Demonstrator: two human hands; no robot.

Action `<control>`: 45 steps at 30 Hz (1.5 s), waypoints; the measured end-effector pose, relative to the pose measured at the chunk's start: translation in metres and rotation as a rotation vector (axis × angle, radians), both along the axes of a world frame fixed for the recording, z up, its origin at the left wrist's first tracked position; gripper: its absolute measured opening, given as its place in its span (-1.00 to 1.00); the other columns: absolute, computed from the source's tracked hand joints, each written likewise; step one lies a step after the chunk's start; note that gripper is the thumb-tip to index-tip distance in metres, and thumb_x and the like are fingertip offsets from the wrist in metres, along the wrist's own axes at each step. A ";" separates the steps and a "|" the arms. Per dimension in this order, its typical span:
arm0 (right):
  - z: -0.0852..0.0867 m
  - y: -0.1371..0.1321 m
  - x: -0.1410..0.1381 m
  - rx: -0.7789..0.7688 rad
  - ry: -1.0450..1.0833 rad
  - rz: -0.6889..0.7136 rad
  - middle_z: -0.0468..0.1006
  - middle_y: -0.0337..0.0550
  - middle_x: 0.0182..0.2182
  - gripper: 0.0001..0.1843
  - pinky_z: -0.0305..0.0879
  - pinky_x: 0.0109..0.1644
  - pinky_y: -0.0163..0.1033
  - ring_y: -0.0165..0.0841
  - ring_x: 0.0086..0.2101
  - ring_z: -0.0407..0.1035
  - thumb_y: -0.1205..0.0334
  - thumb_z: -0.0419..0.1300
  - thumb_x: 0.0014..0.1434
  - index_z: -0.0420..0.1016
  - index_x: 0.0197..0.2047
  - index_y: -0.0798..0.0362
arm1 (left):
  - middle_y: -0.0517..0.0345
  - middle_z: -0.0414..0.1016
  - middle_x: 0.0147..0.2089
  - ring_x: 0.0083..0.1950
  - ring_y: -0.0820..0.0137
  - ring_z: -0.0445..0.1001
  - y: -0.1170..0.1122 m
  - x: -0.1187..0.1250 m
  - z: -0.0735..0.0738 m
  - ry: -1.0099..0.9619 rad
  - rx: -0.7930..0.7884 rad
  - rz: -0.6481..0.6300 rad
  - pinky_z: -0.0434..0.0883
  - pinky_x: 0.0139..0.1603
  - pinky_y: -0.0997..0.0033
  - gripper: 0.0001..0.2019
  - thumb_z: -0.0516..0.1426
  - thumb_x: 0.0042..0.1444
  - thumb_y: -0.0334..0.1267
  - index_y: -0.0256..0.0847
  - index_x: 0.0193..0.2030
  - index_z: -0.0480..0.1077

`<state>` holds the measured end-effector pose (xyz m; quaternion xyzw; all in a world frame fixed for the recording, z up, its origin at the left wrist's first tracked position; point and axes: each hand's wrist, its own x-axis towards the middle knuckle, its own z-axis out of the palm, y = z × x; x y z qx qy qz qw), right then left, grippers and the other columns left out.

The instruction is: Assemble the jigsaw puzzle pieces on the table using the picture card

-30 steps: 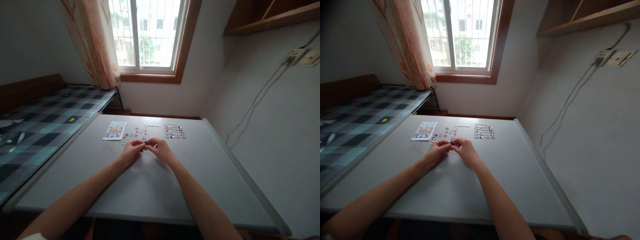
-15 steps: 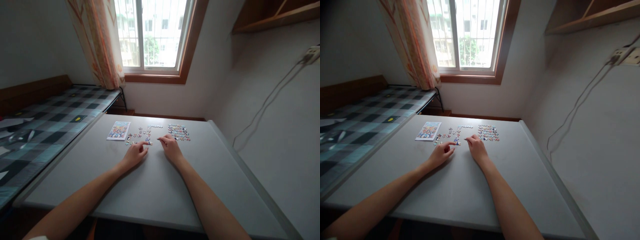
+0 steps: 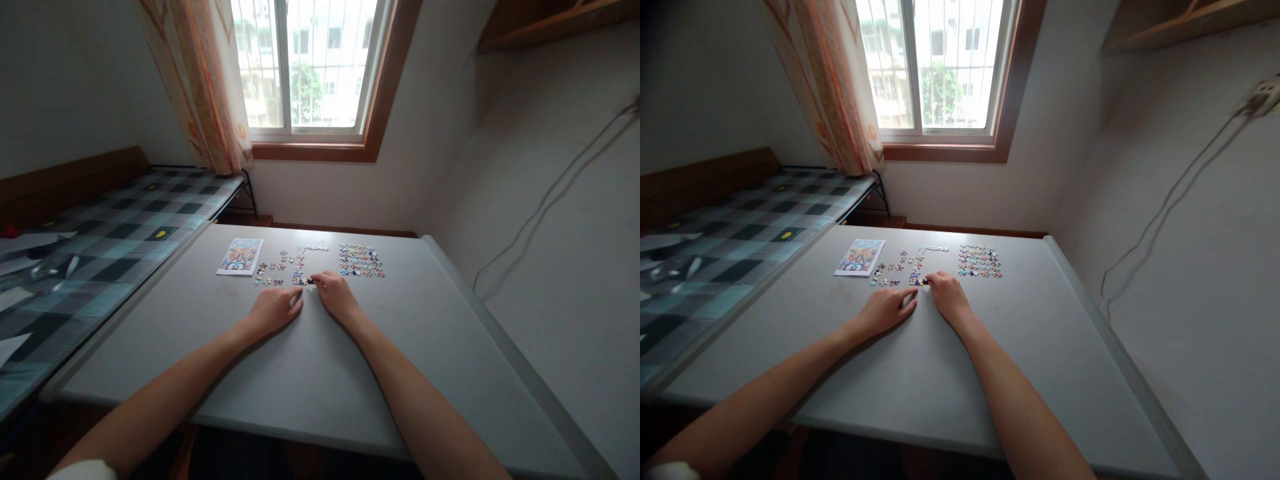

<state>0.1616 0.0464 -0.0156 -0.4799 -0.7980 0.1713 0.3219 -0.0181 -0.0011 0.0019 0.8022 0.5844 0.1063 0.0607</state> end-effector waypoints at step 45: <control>-0.009 0.014 0.004 -0.033 0.325 -0.200 0.61 -0.08 -0.32 -0.80 0.34 -0.13 -0.19 -0.29 -0.29 0.47 0.25 0.13 0.08 0.58 -0.31 0.07 | 0.10 0.50 -0.31 -0.37 0.36 0.43 -0.003 -0.003 0.003 -0.053 0.034 -0.111 0.24 -0.31 0.44 -0.66 -0.04 0.18 -0.08 -0.05 -0.01 0.44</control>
